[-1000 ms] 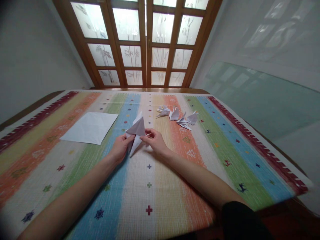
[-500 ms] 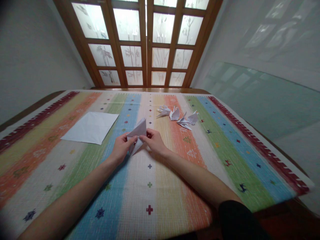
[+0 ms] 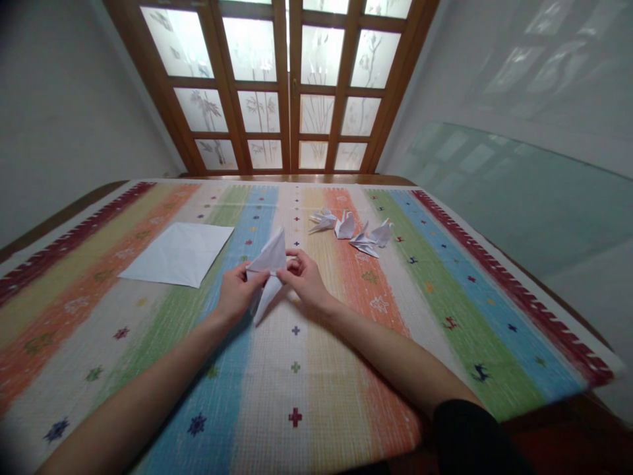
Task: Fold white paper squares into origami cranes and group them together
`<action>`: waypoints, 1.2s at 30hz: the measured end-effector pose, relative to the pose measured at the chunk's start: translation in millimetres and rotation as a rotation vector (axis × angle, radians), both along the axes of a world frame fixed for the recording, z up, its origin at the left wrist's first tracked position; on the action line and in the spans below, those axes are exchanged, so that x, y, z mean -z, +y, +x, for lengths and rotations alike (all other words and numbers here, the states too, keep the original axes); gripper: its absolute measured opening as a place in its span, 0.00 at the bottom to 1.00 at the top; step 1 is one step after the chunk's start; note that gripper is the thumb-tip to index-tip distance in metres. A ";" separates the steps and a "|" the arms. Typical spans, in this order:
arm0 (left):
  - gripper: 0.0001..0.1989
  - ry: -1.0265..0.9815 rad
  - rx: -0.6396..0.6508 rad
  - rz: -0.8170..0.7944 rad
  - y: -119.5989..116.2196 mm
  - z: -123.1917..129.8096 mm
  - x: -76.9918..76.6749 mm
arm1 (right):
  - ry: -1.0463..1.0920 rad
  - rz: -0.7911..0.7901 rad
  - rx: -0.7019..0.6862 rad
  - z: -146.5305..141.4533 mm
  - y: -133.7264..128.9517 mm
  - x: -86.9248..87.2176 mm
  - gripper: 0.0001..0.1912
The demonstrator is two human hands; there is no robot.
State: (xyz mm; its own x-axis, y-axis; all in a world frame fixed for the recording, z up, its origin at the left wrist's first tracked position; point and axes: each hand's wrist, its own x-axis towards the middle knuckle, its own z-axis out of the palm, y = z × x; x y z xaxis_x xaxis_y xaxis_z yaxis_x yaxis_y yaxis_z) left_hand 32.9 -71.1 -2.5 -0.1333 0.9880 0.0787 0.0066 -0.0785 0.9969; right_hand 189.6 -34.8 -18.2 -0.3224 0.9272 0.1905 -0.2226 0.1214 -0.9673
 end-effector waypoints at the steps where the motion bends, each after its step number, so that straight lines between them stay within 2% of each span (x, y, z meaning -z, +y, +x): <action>1: 0.14 -0.058 0.021 -0.039 1.4 -0.3 2.5 | -0.008 -0.027 0.013 -0.1 -0.1 0.8 0.26; 3: 0.15 -0.143 0.057 -0.093 3.4 -0.9 6.3 | -0.028 -0.060 0.051 -0.7 0.1 3.0 0.30; 5: 0.15 -0.117 0.056 -0.075 3.4 -1.5 7.0 | -0.031 -0.058 0.070 -1.5 0.8 4.8 0.29; 9: 0.07 0.190 -0.033 0.181 -2.2 -2.7 -0.4 | -0.073 0.075 0.088 0.7 0.3 4.0 0.18; 11: 0.06 0.316 -0.029 0.327 -6.0 -3.2 -4.6 | -0.117 0.167 0.112 4.5 -2.0 1.3 0.18; 13: 0.05 0.399 0.002 0.420 -9.1 -3.6 -6.8 | -0.124 0.220 0.113 8.4 -4.9 -1.9 0.22; 16: 0.06 0.482 0.018 0.488 -11.6 -4.3 -6.3 | -0.090 0.249 0.120 11.5 -7.0 -5.4 0.25; 23: 0.05 0.557 0.034 0.623 -11.9 -8.5 -6.0 | -0.132 0.360 0.101 12.6 -3.4 -7.6 0.19; 25: 0.06 0.533 0.056 0.586 -11.4 -9.3 -8.1 | -0.163 0.376 0.086 13.4 -3.7 -9.6 0.19; 27: 0.05 0.478 0.057 0.476 -9.5 -9.7 -10.6 | -0.206 0.350 0.064 13.0 -3.9 -11.1 0.17; 29: 0.05 0.386 0.053 0.293 -5.4 -9.9 -12.1 | -0.224 0.266 0.041 11.2 -3.0 -10.2 0.15; 31: 0.10 0.266 0.068 0.089 0.1 -10.9 -10.7 | -0.213 0.152 0.054 9.4 -0.6 -6.4 0.20; 33: 0.16 0.158 0.092 -0.082 5.7 -13.1 -5.9 | -0.220 0.100 0.162 9.8 2.4 -1.3 0.30; 34: 0.17 0.126 0.100 -0.142 8.0 -14.6 -2.6 | -0.251 0.131 0.247 11.2 3.6 1.0 0.33; 36: 0.16 0.109 0.110 -0.207 11.7 -17.8 4.2 | -0.370 0.326 0.393 16.6 4.3 3.3 0.32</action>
